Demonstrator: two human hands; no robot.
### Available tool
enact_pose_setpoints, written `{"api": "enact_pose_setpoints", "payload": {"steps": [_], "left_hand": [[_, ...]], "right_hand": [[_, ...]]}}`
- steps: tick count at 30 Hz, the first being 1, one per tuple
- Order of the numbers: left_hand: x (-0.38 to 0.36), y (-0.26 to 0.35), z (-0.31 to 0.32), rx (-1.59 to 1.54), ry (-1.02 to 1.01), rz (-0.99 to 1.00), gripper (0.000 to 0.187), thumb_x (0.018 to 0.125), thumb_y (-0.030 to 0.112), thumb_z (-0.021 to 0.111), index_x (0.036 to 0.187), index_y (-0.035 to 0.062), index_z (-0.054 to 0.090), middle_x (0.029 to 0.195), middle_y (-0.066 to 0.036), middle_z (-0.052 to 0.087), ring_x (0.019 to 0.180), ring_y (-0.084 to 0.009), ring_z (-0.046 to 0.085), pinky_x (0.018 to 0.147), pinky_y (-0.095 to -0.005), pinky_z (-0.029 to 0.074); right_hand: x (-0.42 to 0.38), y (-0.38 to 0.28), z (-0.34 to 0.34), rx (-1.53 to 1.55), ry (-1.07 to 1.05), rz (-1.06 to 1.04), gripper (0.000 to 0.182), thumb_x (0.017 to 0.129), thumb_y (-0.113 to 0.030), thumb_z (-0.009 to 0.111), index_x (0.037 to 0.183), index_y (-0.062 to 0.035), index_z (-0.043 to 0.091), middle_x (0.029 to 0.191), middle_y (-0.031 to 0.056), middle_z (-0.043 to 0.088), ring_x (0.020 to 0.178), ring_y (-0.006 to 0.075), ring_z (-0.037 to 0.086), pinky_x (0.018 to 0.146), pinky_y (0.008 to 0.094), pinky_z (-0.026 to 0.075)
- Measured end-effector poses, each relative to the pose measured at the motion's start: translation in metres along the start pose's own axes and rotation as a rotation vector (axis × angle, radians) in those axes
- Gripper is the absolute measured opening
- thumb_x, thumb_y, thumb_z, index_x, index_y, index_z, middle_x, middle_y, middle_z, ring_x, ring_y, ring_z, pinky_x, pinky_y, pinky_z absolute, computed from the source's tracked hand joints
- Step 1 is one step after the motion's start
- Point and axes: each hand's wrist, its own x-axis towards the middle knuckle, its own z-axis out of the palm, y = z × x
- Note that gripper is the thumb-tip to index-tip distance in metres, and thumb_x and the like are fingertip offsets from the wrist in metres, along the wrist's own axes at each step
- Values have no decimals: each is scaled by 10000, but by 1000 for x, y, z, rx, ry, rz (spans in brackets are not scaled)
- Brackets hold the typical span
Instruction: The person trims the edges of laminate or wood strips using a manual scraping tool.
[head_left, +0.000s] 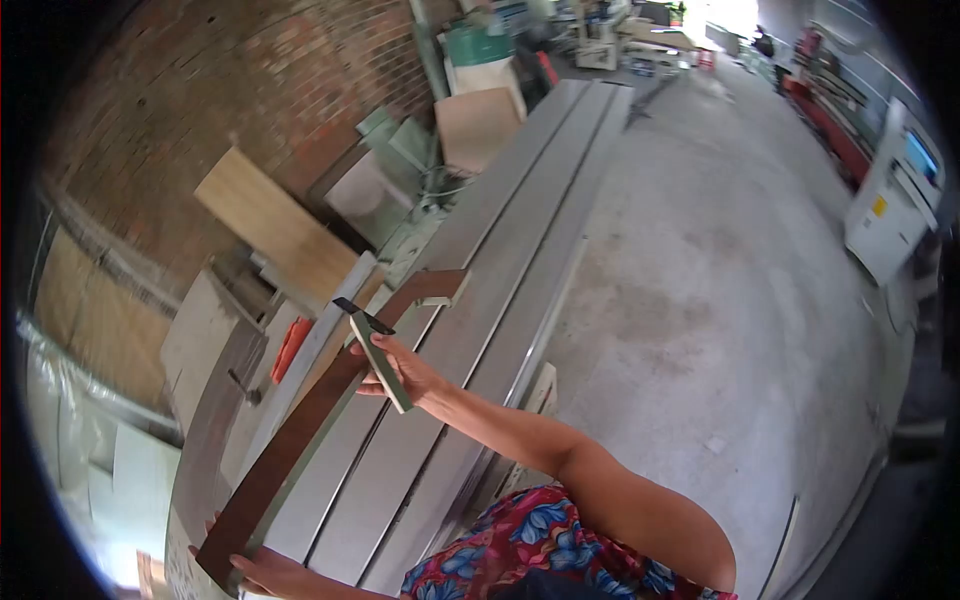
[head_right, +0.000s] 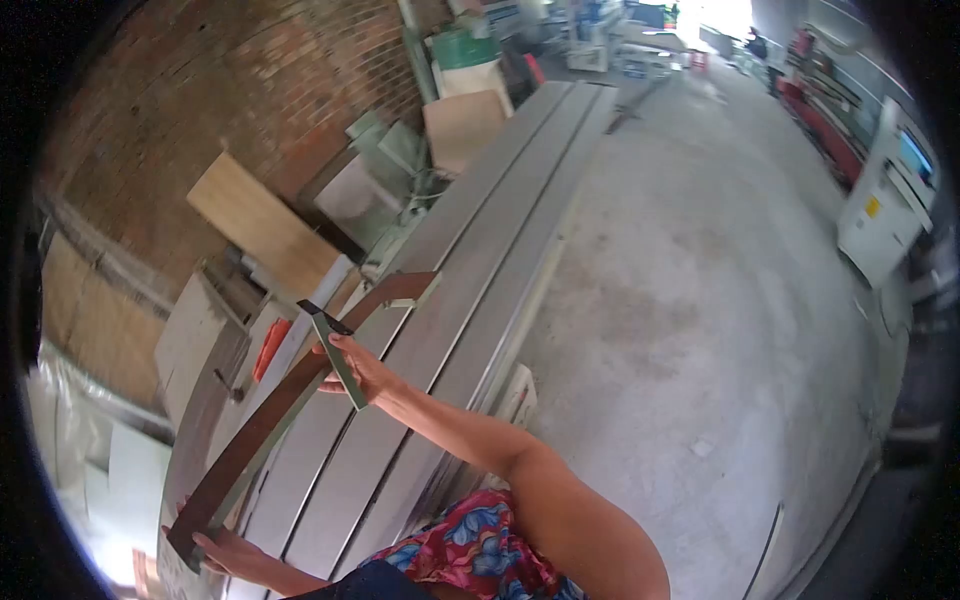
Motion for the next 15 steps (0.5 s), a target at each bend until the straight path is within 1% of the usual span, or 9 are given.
{"api": "enact_pose_setpoints", "payload": {"steps": [2, 5, 6, 8, 9, 12, 13, 14, 15], "left_hand": [[8, -6, -13, -45, -54, -11, 651, 900, 265, 507, 1420, -1, 218, 1344, -226, 407, 1261, -334, 385, 1082, -448, 244], [27, -16, -47, -132, -159, -17, 675, 885, 285, 489, 1418, -13, 201, 1388, -222, 350, 1295, -332, 334, 1094, -454, 203], [34, -22, -59, -163, -207, -20, 683, 880, 291, 483, 1418, -18, 195, 1402, -221, 330, 1307, -331, 316, 1099, -457, 189], [44, -36, -79, -234, -298, -72, 700, 870, 304, 471, 1416, -26, 183, 1431, -219, 292, 1330, -329, 282, 1107, -461, 162], [41, -34, -68, -306, -335, -139, 729, 853, 318, 484, 1418, -24, 175, 1439, -215, 277, 1338, -330, 265, 1108, -466, 156], [22, -20, -30, -470, -471, -400, 860, 773, 398, 550, 1423, -8, 161, 1464, -196, 215, 1352, -334, 225, 1108, -481, 155], [18, -33, -24, -560, -539, -480, 868, 769, 410, 552, 1425, -3, 162, 1461, -190, 220, 1351, -327, 226, 1107, -480, 156], [9, -54, -16, -652, -610, -562, 875, 764, 422, 554, 1426, 3, 163, 1458, -184, 224, 1350, -319, 227, 1107, -479, 157], [-4, -67, -5, -743, -684, -648, 882, 760, 434, 555, 1427, 9, 165, 1455, -179, 229, 1350, -312, 228, 1107, -478, 158]], "right_hand": [[-17, 1, 25, -40, 84, -126, 516, 794, -514, 626, 1066, -77, 586, 581, -45, 438, 532, 94, 468, 810, 373, 490], [-35, 6, 41, -45, 164, -300, 528, 776, -528, 639, 1062, -86, 593, 591, -31, 453, 559, 95, 473, 789, 379, 499], [-49, 3, 48, -46, 218, -348, 529, 773, -525, 643, 1076, -94, 594, 700, -12, 509, 618, 96, 488, 750, 370, 507], [-88, -4, 65, -143, 268, -483, 533, 784, -534, 624, 1089, -97, 597, 790, -5, 476, 712, 111, 477, 812, 412, 489], [-112, -8, 74, -195, 301, -557, 536, 790, -539, 614, 1095, -99, 598, 835, -2, 460, 760, 119, 471, 843, 433, 480], [-186, -11, 92, -249, 443, -774, 532, 799, -517, 612, 1096, -75, 596, 840, -8, 437, 807, 85, 476, 827, 410, 493], [-215, -9, 100, -281, 490, -859, 524, 802, -511, 612, 1090, -74, 599, 838, -12, 436, 813, 73, 477, 819, 401, 497], [-242, -6, 112, -296, 601, -967, 458, 813, -469, 620, 1037, -69, 626, 763, -37, 437, 725, 57, 491, 743, 342, 514], [-269, -1, 114, -320, 670, -1054, 435, 822, -447, 618, 1035, -69, 628, 763, -34, 451, 710, 62, 497, 715, 320, 513]]}}
